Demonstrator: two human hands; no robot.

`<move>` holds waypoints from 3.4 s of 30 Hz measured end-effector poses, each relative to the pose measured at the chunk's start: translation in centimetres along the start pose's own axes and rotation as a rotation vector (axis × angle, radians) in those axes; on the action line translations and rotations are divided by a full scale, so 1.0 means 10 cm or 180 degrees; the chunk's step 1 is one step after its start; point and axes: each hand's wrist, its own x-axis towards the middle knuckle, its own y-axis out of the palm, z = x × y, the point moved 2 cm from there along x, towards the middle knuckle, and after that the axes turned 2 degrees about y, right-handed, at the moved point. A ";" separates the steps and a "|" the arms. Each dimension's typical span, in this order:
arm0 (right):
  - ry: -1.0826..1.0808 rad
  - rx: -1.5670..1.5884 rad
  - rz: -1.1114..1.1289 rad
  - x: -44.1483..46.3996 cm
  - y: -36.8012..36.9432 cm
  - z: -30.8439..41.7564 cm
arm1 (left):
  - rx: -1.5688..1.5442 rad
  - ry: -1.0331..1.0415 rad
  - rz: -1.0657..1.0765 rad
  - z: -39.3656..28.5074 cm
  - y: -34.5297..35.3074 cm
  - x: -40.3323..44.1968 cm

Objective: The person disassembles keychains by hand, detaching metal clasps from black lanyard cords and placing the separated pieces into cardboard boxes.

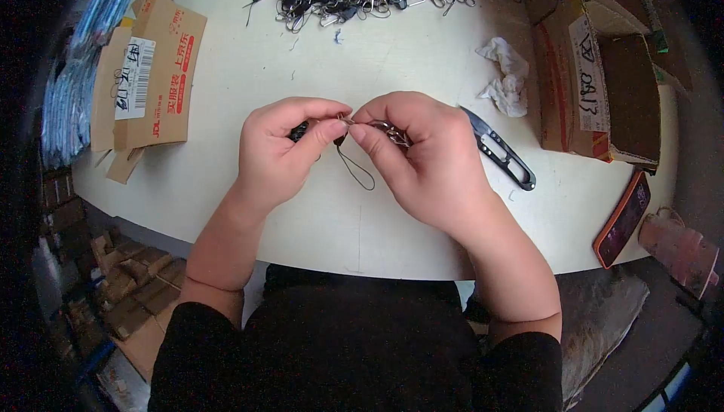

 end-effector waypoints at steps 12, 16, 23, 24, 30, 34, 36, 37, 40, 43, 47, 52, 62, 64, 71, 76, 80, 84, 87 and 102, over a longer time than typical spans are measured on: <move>0.0706 0.0770 0.0116 0.00 -0.03 0.01 | 0.0198 0.0487 -0.0044 -0.02 0.03 0.00; 0.0657 0.0750 0.0147 0.00 -0.02 0.00 | 0.0194 0.0511 -0.0020 0.03 0.03 -0.01; 0.0361 0.0824 0.0068 -0.01 -0.02 0.02 | -0.1326 -0.0071 0.0131 0.15 0.02 0.01; 0.0308 0.0881 0.0029 -0.02 -0.01 0.02 | -0.1734 -0.0298 0.0164 0.13 0.04 0.01; 0.1116 0.2458 -0.0095 -0.02 -0.06 -0.04 | -0.3779 -0.0563 0.0031 0.24 -0.01 0.00; 0.1223 0.3937 -0.0186 0.09 -0.22 -0.09 | -0.4025 -0.0640 -0.0418 0.32 -0.25 0.10; 0.1462 0.4829 0.0256 0.10 -0.18 -0.14 | -0.4119 -0.0918 -0.0438 0.33 -0.25 0.12; 0.1579 0.5268 0.0496 0.10 -0.15 -0.18 | -0.4129 -0.0986 -0.0433 0.37 -0.25 0.12; 0.1589 0.5869 0.0677 0.11 -0.10 -0.25 | -0.4403 -0.0997 -0.0384 0.38 -0.31 0.14; 0.1733 0.5764 0.0385 0.10 -0.10 -0.22 | -0.4320 -0.1317 -0.0670 0.23 -0.42 0.21; 0.2308 0.5124 -0.0265 0.11 -0.08 -0.17 | -0.3176 -0.1642 -0.1615 0.14 -0.68 0.53; 0.2226 0.4941 -0.0024 0.11 -0.04 -0.24 | -0.1792 -0.1918 -0.1599 0.92 -1.47 1.28; 0.1816 0.5041 0.0597 0.10 -0.10 -0.24 | 0.0931 -0.1571 -0.1026 1.10 -1.28 1.73; 0.1781 0.4978 0.0615 0.10 -0.10 -0.25 | 0.0665 -0.1514 -0.1111 0.98 -1.22 1.69; 0.1966 0.4567 0.0221 0.07 -0.09 -0.16 | 0.0149 -0.1117 -0.1058 0.15 -1.14 1.39; 0.1585 0.3489 0.0157 0.07 -0.12 -0.07 | -0.0604 -0.0950 -0.0356 -0.38 -0.86 1.00; 0.1073 0.2528 0.0022 0.03 -0.15 -0.04 | -0.0563 -0.0776 0.0061 -0.62 -0.40 0.59; 0.0535 0.1740 0.0214 0.00 -0.10 0.05 | -0.0893 -0.0821 0.0380 -0.58 -0.16 0.33; 0.1006 0.2061 0.0955 0.00 -0.06 0.03 | -0.1275 -0.0887 0.0101 -0.47 -0.11 0.20; 0.1497 0.2682 0.0381 0.01 0.07 -0.09 | 0.0434 0.0672 -0.0549 -0.04 -0.04 -0.03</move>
